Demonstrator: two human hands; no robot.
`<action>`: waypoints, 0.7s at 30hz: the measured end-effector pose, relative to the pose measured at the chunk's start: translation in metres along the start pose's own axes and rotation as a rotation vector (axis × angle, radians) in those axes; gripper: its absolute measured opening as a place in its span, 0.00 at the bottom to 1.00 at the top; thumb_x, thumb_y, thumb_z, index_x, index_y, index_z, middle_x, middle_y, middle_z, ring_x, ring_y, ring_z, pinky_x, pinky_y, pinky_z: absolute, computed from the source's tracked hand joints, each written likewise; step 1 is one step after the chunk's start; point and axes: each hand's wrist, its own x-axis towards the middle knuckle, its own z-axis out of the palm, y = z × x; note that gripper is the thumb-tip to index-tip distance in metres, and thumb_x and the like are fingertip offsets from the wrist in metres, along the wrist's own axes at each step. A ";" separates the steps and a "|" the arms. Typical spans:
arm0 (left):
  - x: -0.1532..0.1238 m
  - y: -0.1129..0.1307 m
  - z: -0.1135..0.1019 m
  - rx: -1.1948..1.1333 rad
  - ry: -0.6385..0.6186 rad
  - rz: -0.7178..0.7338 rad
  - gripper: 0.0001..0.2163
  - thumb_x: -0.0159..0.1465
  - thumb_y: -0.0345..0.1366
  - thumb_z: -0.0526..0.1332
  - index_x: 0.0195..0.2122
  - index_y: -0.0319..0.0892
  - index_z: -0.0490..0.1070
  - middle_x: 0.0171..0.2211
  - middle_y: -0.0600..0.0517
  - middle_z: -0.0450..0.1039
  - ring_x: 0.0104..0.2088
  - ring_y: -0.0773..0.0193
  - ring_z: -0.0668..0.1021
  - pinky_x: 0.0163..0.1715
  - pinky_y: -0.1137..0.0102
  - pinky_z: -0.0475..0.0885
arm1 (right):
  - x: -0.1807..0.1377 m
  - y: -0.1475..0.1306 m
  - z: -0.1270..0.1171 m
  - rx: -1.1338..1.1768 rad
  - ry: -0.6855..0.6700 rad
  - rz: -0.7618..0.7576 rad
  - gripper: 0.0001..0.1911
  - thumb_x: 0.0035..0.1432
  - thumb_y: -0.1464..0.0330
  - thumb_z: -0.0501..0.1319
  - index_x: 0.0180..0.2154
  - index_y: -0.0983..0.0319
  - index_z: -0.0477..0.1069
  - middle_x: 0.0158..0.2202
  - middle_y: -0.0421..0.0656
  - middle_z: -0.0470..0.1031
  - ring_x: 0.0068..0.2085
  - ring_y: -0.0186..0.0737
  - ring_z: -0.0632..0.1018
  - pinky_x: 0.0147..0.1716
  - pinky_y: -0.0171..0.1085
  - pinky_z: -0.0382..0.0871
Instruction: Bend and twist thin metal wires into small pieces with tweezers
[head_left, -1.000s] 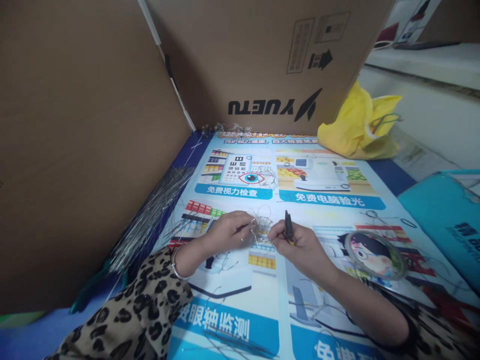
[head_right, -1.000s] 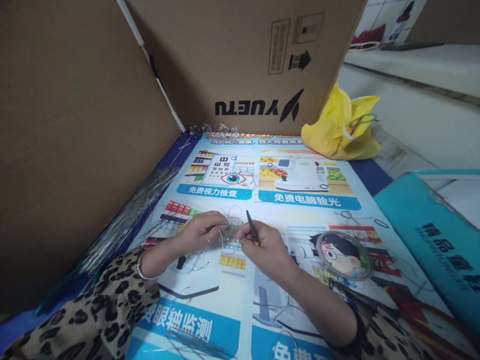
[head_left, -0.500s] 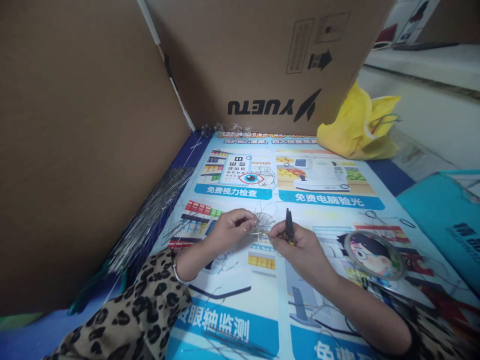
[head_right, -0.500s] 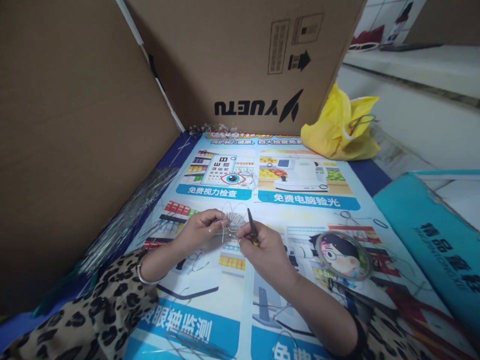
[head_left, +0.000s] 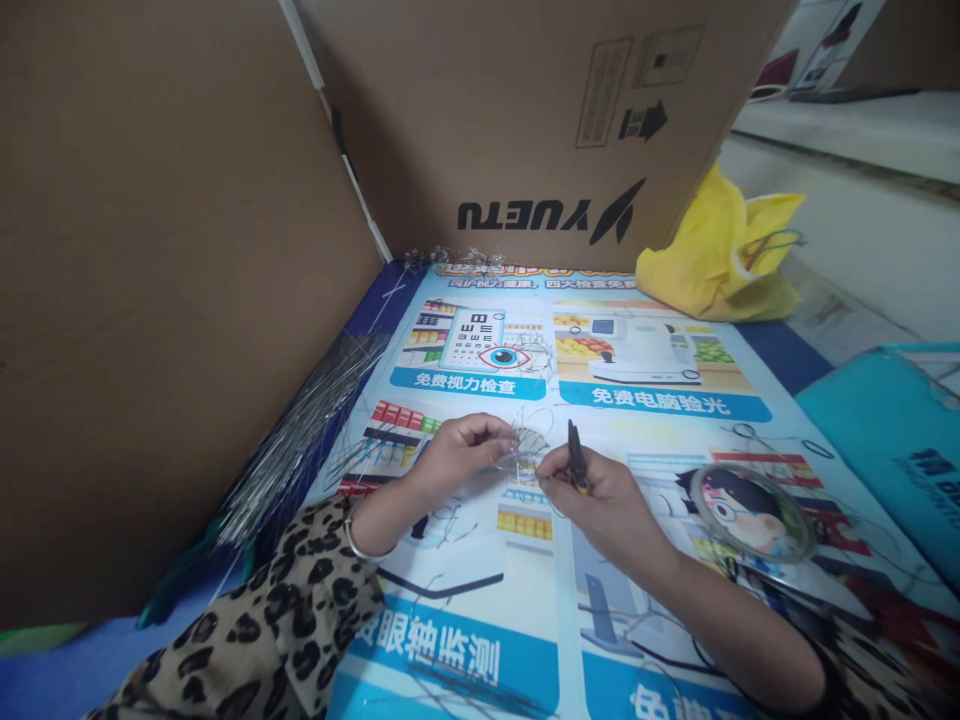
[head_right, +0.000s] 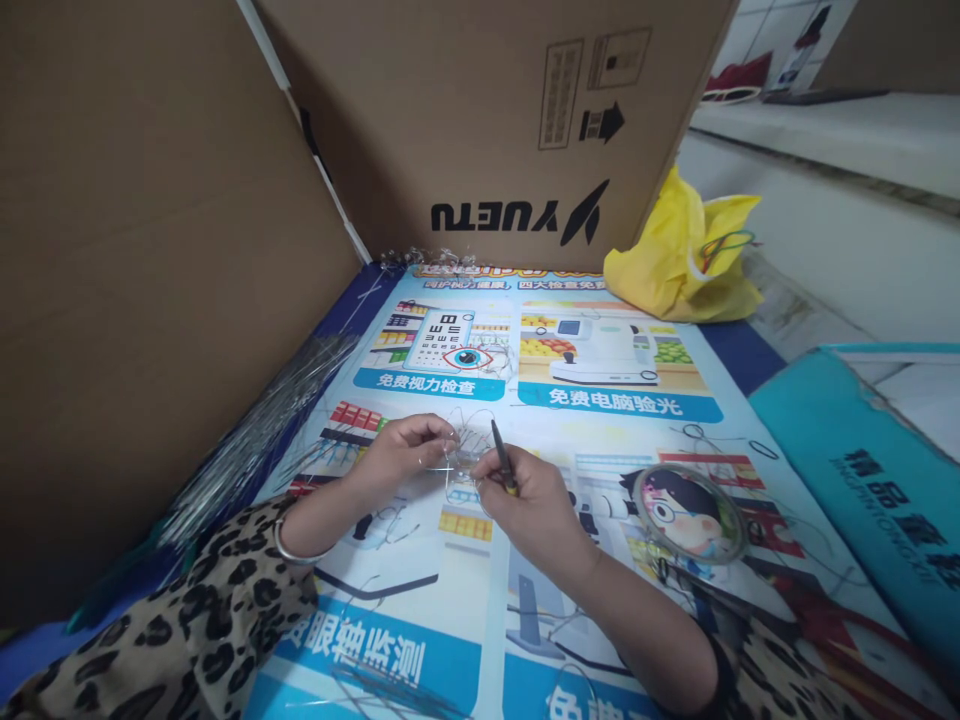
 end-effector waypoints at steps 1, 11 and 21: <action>0.000 0.000 -0.001 0.007 -0.012 0.004 0.07 0.54 0.35 0.62 0.29 0.37 0.70 0.27 0.53 0.69 0.27 0.72 0.69 0.30 0.74 0.63 | 0.000 0.000 0.000 -0.004 0.002 0.003 0.04 0.46 0.69 0.57 0.29 0.61 0.67 0.23 0.37 0.68 0.25 0.31 0.69 0.26 0.32 0.63; -0.001 0.005 -0.003 0.422 -0.107 0.146 0.05 0.58 0.33 0.54 0.30 0.38 0.68 0.27 0.53 0.68 0.29 0.69 0.69 0.32 0.74 0.63 | 0.000 0.002 0.001 -0.073 0.009 0.008 0.05 0.48 0.68 0.56 0.30 0.61 0.68 0.23 0.36 0.68 0.25 0.30 0.68 0.26 0.31 0.62; -0.002 0.001 -0.008 0.416 -0.131 0.112 0.06 0.60 0.35 0.52 0.32 0.39 0.65 0.23 0.55 0.66 0.24 0.71 0.67 0.27 0.76 0.62 | 0.008 -0.011 -0.023 -0.436 -0.113 -0.166 0.13 0.55 0.66 0.51 0.40 0.60 0.69 0.28 0.38 0.71 0.28 0.33 0.70 0.27 0.32 0.64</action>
